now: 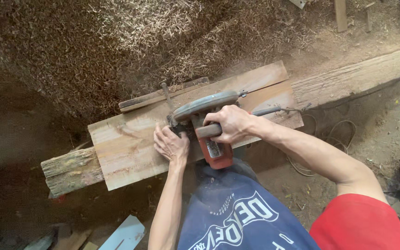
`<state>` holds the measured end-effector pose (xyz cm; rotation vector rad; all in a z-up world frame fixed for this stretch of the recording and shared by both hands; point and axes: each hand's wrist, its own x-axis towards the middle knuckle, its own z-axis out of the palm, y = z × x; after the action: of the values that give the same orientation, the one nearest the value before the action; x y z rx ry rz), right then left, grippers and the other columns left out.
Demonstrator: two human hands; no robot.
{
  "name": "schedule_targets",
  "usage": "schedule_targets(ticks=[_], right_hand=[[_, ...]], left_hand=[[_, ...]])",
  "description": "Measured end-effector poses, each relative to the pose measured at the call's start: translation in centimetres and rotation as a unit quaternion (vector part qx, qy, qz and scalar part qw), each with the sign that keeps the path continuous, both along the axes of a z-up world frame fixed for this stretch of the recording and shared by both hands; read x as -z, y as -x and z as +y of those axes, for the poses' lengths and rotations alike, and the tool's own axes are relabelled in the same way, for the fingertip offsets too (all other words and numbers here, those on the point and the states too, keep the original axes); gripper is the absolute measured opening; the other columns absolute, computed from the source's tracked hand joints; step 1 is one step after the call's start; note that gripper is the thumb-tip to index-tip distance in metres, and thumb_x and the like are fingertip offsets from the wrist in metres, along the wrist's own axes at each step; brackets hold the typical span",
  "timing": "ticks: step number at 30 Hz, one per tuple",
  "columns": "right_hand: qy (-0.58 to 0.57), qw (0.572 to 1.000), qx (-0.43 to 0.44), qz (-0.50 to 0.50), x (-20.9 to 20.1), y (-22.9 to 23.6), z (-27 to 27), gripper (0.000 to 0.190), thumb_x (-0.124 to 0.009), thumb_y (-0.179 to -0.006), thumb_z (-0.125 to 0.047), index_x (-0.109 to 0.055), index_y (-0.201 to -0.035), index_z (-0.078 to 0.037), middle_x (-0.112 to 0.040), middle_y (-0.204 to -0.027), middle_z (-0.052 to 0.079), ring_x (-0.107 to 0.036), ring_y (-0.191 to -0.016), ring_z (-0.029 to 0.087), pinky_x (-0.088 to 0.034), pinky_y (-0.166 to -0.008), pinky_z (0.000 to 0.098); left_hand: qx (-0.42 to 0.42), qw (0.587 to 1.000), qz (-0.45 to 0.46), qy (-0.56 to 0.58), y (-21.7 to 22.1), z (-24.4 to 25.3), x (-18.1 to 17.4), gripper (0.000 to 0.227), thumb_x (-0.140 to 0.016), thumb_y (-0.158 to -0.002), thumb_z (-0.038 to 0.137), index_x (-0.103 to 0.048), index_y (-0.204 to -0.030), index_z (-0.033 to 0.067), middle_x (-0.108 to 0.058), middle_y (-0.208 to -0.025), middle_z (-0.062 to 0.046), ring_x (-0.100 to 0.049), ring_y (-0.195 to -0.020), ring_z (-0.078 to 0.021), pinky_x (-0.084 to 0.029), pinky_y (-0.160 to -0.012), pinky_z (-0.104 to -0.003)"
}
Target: The person marks a wooden plank with a ruler and pencil, then uses a circular saw to cut the plank along the marked line. After cutting, the person uses a power planer to smooth the surface of the cut plank.
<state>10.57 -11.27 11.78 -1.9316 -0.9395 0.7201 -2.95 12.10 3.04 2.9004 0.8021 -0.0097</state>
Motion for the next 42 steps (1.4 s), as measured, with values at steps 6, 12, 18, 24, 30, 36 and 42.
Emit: schedule_targets(ticks=[6, 12, 18, 24, 30, 36, 42], right_hand=[[0.002, 1.0, -0.002, -0.006, -0.5, 0.2, 1.1, 0.04, -0.083, -0.067, -0.028, -0.072, -0.103, -0.015, -0.073, -0.073, 0.018, -0.072, -0.069, 0.039, -0.059, -0.065, 0.0481], [-0.003, 1.0, 0.003, -0.001, -1.0, 0.5, 2.2, 0.039, -0.082, -0.07, -0.028, -0.071, -0.104, -0.014, -0.075, -0.076, 0.017, -0.073, -0.071, 0.038, -0.06, -0.066, 0.0469], [-0.013, 1.0, -0.018, -0.004, -1.1, 0.4, 3.5, 0.042, -0.082, -0.071, -0.029, -0.069, -0.108, -0.013, -0.075, -0.08, 0.017, -0.074, -0.074, 0.037, -0.06, -0.066, 0.0452], [0.002, 1.0, -0.028, 0.005, -1.7, 0.6, 4.6, 0.044, -0.085, -0.068, -0.029, -0.072, -0.108, -0.016, -0.076, -0.084, 0.016, -0.074, -0.077, 0.036, -0.06, -0.068, 0.0436], [-0.001, 1.0, -0.024, -0.001, -1.9, 1.2, 6.0, 0.046, -0.085, -0.068, -0.028, -0.071, -0.109, -0.014, -0.077, -0.086, 0.016, -0.075, -0.08, 0.034, -0.061, -0.072, 0.0414], [0.009, 1.0, -0.02, -0.004, -2.1, 1.6, 6.8, 0.045, -0.085, -0.069, -0.027, -0.072, -0.109, -0.014, -0.077, -0.086, 0.015, -0.076, -0.079, 0.032, -0.062, -0.072, 0.0398], [-0.006, 1.0, -0.023, -0.014, -2.4, 1.8, 8.0, 0.046, -0.085, -0.069, -0.028, -0.071, -0.11, -0.012, -0.077, -0.087, 0.015, -0.077, -0.08, 0.031, -0.062, -0.073, 0.0389]], left_hand=[[-0.011, 1.0, -0.003, 0.0, 0.4, 0.8, -0.4, 0.055, -0.08, -0.074, 0.027, -0.058, -0.12, 0.0075, -0.043, -0.152, -0.016, -0.04, -0.141, -0.04, -0.036, -0.108, -0.063], [-0.016, 1.0, 0.007, 0.004, 0.9, 2.2, 0.4, 0.059, -0.08, -0.075, 0.026, -0.054, -0.123, 0.005, -0.035, -0.156, -0.02, -0.032, -0.144, -0.0472, -0.028, -0.109, -0.073], [-0.047, 0.998, 0.036, 0.033, 1.3, 3.3, 0.3, 0.06, -0.08, -0.076, 0.027, -0.053, -0.126, 0.0056, -0.031, -0.159, -0.021, -0.027, -0.146, -0.0501, -0.022, -0.111, -0.077], [-0.054, 0.998, 0.022, 0.039, 1.4, 4.3, -0.2, 0.069, -0.083, -0.071, 0.03, -0.052, -0.127, 0.0044, -0.028, -0.157, -0.021, -0.022, -0.146, -0.0522, -0.02, -0.11, -0.079], [-0.059, 0.997, 0.007, 0.057, 1.7, 5.5, -1.2, 0.067, -0.085, -0.071, 0.029, -0.053, -0.124, 0.0043, -0.027, -0.159, -0.02, -0.023, -0.145, -0.0528, -0.021, -0.108, -0.082], [-0.049, 0.997, 0.002, 0.056, 2.0, 6.5, -1.5, 0.066, -0.084, -0.071, 0.029, -0.053, -0.123, 0.0034, -0.028, -0.159, -0.02, -0.025, -0.145, -0.0535, -0.024, -0.107, -0.082], [-0.043, 0.998, 0.003, 0.049, 2.3, 7.5, -1.9, 0.068, -0.083, -0.071, 0.029, -0.052, -0.125, 0.0011, -0.029, -0.158, -0.022, -0.026, -0.144, -0.054, -0.024, -0.105, -0.083]])
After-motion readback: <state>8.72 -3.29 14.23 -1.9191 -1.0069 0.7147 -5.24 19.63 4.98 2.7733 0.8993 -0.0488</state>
